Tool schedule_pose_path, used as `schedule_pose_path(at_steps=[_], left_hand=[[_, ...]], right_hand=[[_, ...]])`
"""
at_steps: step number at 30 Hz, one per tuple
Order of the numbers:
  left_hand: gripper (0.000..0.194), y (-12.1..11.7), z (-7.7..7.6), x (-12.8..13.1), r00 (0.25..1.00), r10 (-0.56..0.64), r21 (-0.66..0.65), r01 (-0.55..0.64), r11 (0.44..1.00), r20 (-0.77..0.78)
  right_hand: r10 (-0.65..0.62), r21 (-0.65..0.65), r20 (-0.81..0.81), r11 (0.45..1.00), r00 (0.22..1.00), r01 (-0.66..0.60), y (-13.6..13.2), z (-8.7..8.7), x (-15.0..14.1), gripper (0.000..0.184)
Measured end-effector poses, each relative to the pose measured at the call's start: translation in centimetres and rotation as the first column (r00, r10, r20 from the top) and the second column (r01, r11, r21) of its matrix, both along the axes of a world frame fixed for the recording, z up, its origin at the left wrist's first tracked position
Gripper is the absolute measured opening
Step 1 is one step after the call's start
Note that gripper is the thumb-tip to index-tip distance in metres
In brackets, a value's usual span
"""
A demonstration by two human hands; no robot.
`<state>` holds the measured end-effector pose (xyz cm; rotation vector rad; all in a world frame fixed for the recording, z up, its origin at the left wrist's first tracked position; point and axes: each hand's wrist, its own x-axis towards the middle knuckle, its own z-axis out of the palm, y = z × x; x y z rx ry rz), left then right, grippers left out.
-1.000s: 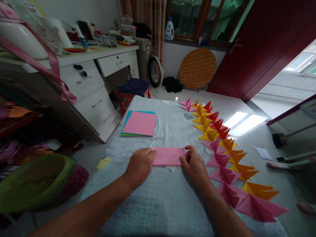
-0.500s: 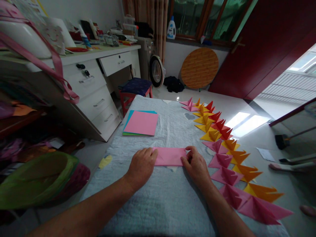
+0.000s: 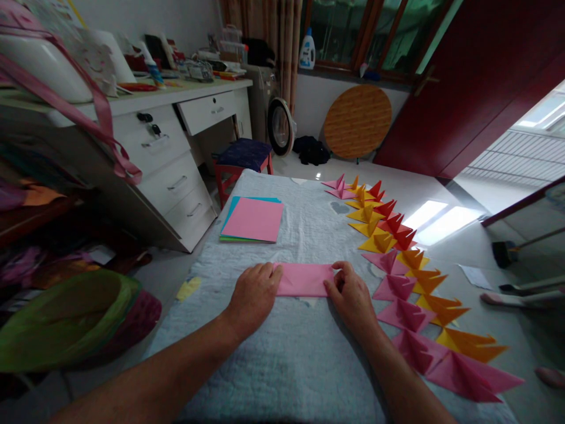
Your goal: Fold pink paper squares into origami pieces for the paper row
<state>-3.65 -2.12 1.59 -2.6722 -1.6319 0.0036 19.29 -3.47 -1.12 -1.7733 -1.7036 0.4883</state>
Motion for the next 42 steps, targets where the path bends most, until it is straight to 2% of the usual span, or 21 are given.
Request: schedule_pose_path(at_steps=[4,7,9,12,15,21,23,30,36,42], left_hand=[[0.023,0.1,-0.1,0.1,1.000,-0.026,0.048,0.026,0.999,0.004],[0.017,0.3,-0.3,0.2,0.986,-0.150,0.083,0.144,0.986,0.077],[0.015,0.4,-0.3,0.2,0.965,-0.232,0.058,0.226,0.972,0.125],[0.015,0.3,-0.3,0.3,0.961,-0.249,-0.010,0.252,0.968,0.117],[0.025,-0.3,-0.3,0.6,0.969,-0.232,-0.015,0.234,0.972,0.083],[0.067,-2.0,-0.3,1.4,0.969,-0.224,-0.012,0.227,0.974,0.106],[0.073,-2.2,-0.3,1.4,0.970,-0.219,-0.028,0.223,0.974,0.101],[0.071,-2.3,-0.3,1.3,0.976,-0.211,-0.047,0.214,0.976,0.060],[0.062,-2.5,-1.5,1.4,0.929,-0.350,-0.023,0.355,0.934,0.119],[0.075,-2.7,-2.6,1.2,0.924,-0.348,-0.043,0.358,0.933,0.161]], right_hand=[[0.010,0.015,0.013,1.000,1.000,-0.011,-0.1,0.1,0.0,0.021],[0.014,0.023,0.033,1.000,0.999,-0.014,-0.2,0.2,-0.1,0.018],[0.016,0.020,0.047,1.000,0.999,-0.017,-0.2,0.2,-0.1,0.016],[0.008,0.012,0.060,1.000,0.998,-0.008,-0.2,0.3,-0.1,0.015],[-0.006,-0.002,0.043,1.000,0.999,0.006,-0.1,0.3,-0.1,0.016],[-0.036,0.001,0.007,0.999,0.999,0.036,-0.1,0.3,-0.2,0.016],[-0.041,0.008,0.009,0.999,0.999,0.041,-0.1,0.3,-0.2,0.016],[-0.061,-0.009,0.014,0.998,0.998,0.061,-0.1,0.1,0.0,0.020],[-0.066,-0.023,0.003,0.998,0.998,0.066,-0.1,0.2,0.0,0.019],[-0.063,-0.040,-0.007,0.997,0.998,0.063,-0.1,0.3,0.0,0.019]])
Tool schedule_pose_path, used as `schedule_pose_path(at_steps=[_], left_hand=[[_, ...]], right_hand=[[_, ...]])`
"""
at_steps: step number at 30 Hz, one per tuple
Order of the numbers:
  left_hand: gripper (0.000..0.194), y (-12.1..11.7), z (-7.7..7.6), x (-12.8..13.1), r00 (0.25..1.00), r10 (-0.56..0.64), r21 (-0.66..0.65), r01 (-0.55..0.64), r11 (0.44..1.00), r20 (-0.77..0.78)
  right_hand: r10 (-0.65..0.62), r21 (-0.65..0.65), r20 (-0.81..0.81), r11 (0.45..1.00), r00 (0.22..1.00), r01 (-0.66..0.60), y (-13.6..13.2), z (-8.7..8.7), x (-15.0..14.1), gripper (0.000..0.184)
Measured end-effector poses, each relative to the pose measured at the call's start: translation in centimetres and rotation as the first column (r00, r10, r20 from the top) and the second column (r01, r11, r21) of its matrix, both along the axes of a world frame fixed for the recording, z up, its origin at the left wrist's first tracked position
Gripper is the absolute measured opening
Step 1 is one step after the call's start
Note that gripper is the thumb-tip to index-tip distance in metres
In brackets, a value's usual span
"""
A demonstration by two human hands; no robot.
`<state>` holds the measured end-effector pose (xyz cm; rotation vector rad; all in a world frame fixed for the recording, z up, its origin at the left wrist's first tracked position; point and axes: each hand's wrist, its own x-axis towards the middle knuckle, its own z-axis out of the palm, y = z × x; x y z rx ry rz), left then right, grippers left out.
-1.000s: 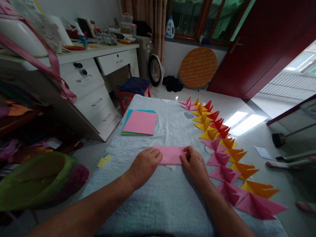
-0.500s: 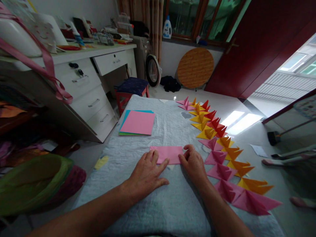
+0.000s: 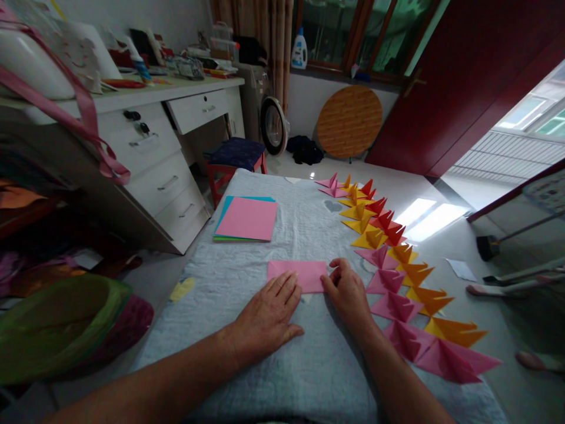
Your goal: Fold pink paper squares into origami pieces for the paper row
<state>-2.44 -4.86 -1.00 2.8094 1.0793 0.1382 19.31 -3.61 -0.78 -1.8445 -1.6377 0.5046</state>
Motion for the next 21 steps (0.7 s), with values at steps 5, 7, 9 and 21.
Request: schedule_pose_path(at_steps=[5,7,9,21], left_hand=[[0.078,-0.1,-0.1,0.1,1.000,0.001,-0.040,-0.002,0.999,-0.028],[0.078,-0.1,0.2,0.2,0.999,0.007,-0.075,-0.011,0.997,-0.054],[0.078,-0.1,0.5,0.4,0.997,0.011,-0.104,-0.018,0.994,-0.072],[0.076,0.1,1.5,0.4,0.996,0.025,-0.192,-0.041,0.981,-0.086]], right_hand=[[0.009,0.010,-0.007,1.000,1.000,-0.009,0.0,0.0,0.1,0.020],[0.013,0.007,-0.005,1.000,1.000,-0.013,0.0,0.0,0.1,0.021],[0.011,0.001,-0.007,1.000,1.000,-0.011,-0.1,0.0,0.2,0.021],[0.005,-0.012,-0.006,1.000,1.000,-0.005,0.0,0.2,0.1,0.022]])
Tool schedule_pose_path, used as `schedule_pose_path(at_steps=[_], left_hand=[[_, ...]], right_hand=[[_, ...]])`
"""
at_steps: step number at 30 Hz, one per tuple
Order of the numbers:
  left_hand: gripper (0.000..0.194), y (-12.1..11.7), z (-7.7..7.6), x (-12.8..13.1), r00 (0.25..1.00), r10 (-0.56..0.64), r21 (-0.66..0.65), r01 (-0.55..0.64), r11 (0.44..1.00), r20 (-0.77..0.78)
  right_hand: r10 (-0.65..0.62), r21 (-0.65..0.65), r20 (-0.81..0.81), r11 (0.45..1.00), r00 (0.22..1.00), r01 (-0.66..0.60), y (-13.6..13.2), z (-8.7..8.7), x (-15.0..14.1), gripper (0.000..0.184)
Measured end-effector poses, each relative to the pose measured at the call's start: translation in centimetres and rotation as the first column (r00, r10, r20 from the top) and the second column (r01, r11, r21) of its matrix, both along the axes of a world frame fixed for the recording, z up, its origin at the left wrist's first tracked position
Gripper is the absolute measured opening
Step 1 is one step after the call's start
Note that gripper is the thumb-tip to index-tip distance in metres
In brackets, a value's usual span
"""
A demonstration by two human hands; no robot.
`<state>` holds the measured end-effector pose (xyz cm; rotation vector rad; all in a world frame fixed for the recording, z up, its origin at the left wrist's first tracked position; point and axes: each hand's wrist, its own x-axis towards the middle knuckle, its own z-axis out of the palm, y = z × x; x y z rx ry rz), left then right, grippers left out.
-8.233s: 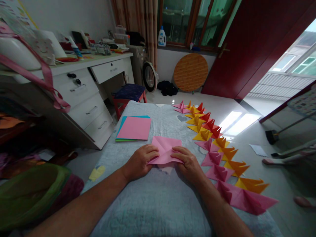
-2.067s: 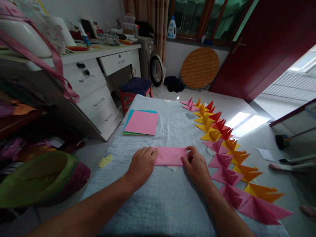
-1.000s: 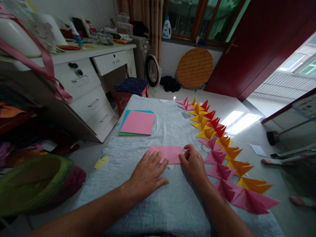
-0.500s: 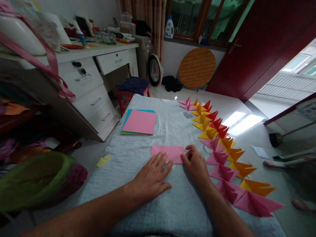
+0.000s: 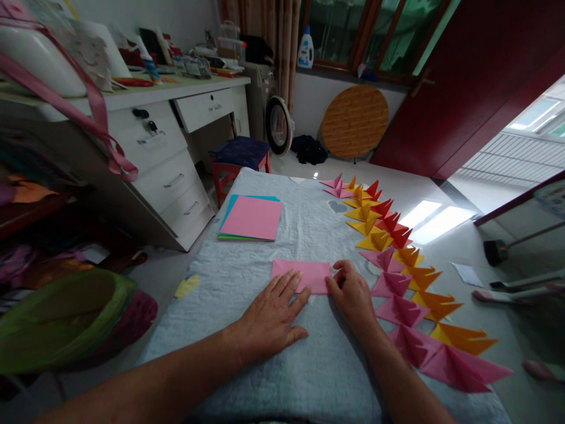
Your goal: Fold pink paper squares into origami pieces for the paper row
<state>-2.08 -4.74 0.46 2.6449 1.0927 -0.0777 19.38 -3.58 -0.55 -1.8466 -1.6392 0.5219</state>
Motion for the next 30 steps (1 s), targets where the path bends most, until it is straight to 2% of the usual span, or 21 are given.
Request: schedule_pose_path(at_steps=[8,20,26,30], left_hand=[[0.079,0.0,0.5,0.1,1.000,-0.003,-0.011,0.003,1.000,-0.017],[0.078,-0.3,-0.6,-0.1,1.000,-0.020,0.143,0.017,0.990,0.019],[0.079,0.1,-1.0,-0.3,0.996,0.080,0.225,-0.088,0.970,0.042],[0.075,0.4,-1.0,-0.2,0.993,0.103,0.252,-0.114,0.961,0.054]], right_hand=[[-0.002,0.002,0.014,1.000,1.000,0.002,-0.1,-0.2,0.0,0.022],[-0.020,-0.022,-0.033,1.000,0.999,0.019,0.1,0.2,0.1,0.023],[-0.014,-0.034,-0.049,0.999,0.999,0.012,0.0,0.1,0.2,0.024],[-0.014,-0.033,-0.050,0.999,0.999,0.012,0.1,0.1,0.2,0.024]])
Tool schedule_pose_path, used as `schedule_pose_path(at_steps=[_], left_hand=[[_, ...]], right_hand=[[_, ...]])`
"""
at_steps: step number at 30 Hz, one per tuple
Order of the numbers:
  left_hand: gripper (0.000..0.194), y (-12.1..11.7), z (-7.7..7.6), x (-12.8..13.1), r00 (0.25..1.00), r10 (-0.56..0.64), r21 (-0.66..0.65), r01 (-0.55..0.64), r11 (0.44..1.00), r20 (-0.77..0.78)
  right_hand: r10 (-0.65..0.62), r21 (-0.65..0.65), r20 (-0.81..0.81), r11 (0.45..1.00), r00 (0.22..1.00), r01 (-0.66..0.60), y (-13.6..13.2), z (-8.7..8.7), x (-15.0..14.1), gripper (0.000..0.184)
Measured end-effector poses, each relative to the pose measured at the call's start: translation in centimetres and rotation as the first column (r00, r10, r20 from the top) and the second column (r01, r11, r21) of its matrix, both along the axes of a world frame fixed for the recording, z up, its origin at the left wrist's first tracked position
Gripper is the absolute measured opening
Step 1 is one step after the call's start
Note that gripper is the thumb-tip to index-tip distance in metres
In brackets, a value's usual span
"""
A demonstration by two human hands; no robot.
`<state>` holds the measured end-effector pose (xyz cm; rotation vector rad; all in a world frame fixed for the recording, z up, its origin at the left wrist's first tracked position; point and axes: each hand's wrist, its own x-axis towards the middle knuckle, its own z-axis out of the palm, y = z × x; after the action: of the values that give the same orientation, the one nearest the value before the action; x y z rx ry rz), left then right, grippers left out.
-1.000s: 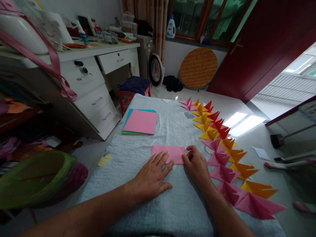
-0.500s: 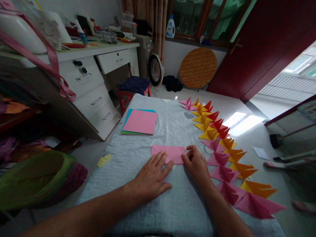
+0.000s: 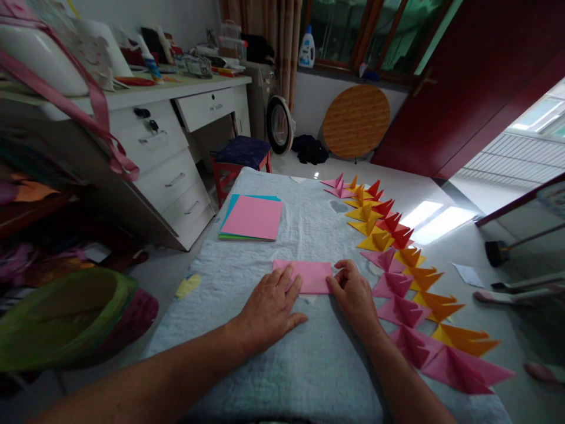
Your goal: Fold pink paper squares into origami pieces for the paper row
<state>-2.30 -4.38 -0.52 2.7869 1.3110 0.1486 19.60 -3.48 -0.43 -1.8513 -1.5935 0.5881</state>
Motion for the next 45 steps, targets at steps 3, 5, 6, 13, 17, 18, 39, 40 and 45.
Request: schedule_pose_path(at_steps=[3,5,6,13,17,18,39,40,45], left_hand=[[0.073,-0.1,0.1,0.0,1.000,0.002,0.008,-0.002,1.000,0.002],[0.073,-0.1,0.1,0.0,1.000,0.000,0.005,0.000,1.000,-0.002],[0.073,-0.2,0.2,0.0,1.000,-0.001,0.004,0.001,1.000,-0.004],[0.066,-0.2,0.1,0.1,1.000,0.008,0.012,-0.008,1.000,-0.005],[0.060,-0.2,0.1,0.2,1.000,0.006,0.018,-0.006,1.000,-0.012],[0.059,-0.3,0.1,0.2,1.000,0.007,0.021,-0.007,1.000,-0.013],[0.043,-0.3,2.0,0.3,0.993,-0.050,-0.020,0.048,0.999,-0.107],[0.042,-0.2,2.0,0.3,0.994,-0.049,-0.013,0.048,0.999,-0.097],[0.042,-0.1,1.1,0.0,0.999,-0.030,0.035,0.031,0.999,-0.036]], right_hand=[[0.006,0.005,-0.004,1.000,1.000,-0.006,0.0,0.0,-0.1,0.023],[0.007,0.010,-0.004,1.000,1.000,-0.007,-0.1,0.0,-0.1,0.022],[0.008,0.013,-0.006,1.000,1.000,-0.008,-0.1,0.0,-0.1,0.022],[0.014,0.016,-0.015,1.000,1.000,-0.014,-0.1,0.0,-0.1,0.023],[0.004,0.001,-0.009,1.000,1.000,-0.004,-0.1,0.1,-0.1,0.025],[0.005,0.004,-0.009,1.000,1.000,-0.005,-0.1,0.1,-0.1,0.025],[0.019,0.027,-0.009,0.999,1.000,-0.019,0.0,0.3,-0.1,0.026],[0.021,0.023,-0.007,1.000,1.000,-0.021,0.0,0.3,-0.1,0.026],[0.026,0.026,-0.006,0.999,1.000,-0.025,0.0,0.1,0.0,0.025]])
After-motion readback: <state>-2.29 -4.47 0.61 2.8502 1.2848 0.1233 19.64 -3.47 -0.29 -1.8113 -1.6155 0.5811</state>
